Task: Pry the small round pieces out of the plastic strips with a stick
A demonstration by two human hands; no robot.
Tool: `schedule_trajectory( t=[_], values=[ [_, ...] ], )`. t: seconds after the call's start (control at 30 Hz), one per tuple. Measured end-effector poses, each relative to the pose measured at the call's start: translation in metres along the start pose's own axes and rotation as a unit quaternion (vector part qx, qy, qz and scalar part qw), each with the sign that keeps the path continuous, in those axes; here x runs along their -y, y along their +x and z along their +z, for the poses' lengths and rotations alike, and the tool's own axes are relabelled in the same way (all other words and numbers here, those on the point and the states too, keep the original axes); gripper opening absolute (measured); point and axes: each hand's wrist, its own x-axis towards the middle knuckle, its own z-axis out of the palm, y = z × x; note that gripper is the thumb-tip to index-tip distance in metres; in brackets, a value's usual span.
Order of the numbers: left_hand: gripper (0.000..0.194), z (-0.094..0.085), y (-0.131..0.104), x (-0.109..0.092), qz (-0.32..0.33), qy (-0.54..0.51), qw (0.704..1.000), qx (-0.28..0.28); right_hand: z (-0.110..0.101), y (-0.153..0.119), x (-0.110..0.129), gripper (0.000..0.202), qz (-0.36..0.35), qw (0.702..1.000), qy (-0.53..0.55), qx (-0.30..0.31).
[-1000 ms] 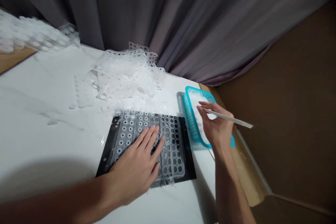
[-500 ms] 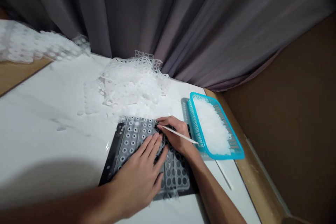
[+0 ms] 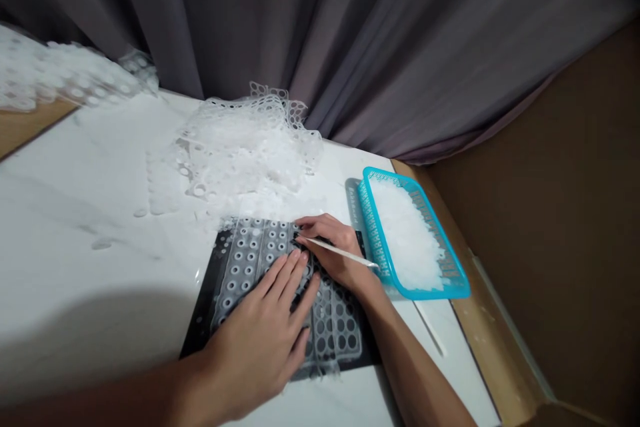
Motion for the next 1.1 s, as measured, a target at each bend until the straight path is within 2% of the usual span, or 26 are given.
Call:
schedule_trajectory(
  t=[0.13,0.33,0.47,0.6,0.67,0.73,0.8,0.87,0.93,1.0,1.1],
  values=[
    [0.068,0.001,-0.001,-0.001,-0.006,-0.004,1.0,0.003,-0.001,0.001,0.002,0.013,-0.014,0.999,-0.029,0.016],
    [0.065,0.009,-0.004,-0.003,-0.008,0.004,1.0,-0.008,0.003,-0.004,0.004,0.019,-0.088,0.974,-0.206,0.042],
    [0.067,0.011,-0.003,0.001,0.004,0.028,0.999,-0.023,0.013,-0.004,0.0,0.022,-0.064,0.972,-0.225,-0.008],
    [0.068,0.008,-0.003,0.005,0.034,0.045,0.998,-0.023,0.015,0.005,0.001,0.023,0.029,0.985,-0.127,-0.112],
    [0.072,0.008,-0.003,0.006,0.039,0.044,0.998,-0.032,0.003,0.007,0.005,0.022,0.048,0.981,-0.095,-0.159],
    [0.077,0.01,-0.003,0.009,0.043,0.046,0.997,-0.051,-0.02,0.004,0.008,0.021,0.038,0.973,-0.106,-0.203],
    [0.082,0.016,-0.003,0.012,0.052,0.053,0.995,-0.07,-0.05,-0.004,0.011,0.022,0.041,0.958,-0.147,-0.242],
    [0.086,0.023,-0.003,0.015,0.059,0.065,0.992,-0.091,-0.08,-0.013,0.013,0.018,0.09,0.935,-0.211,-0.27],
    [0.088,0.031,-0.004,0.018,0.06,0.078,0.989,-0.107,-0.102,-0.02,0.017,0.009,0.131,0.904,-0.279,-0.295],
    [0.088,0.038,-0.006,0.02,0.059,0.089,0.988,-0.112,-0.109,-0.021,0.021,0.012,0.129,0.9,-0.286,-0.301],
    [0.085,0.044,-0.009,0.02,0.055,0.096,0.988,-0.106,-0.091,-0.011,0.029,0.009,0.089,0.951,-0.156,-0.252]
  ],
)
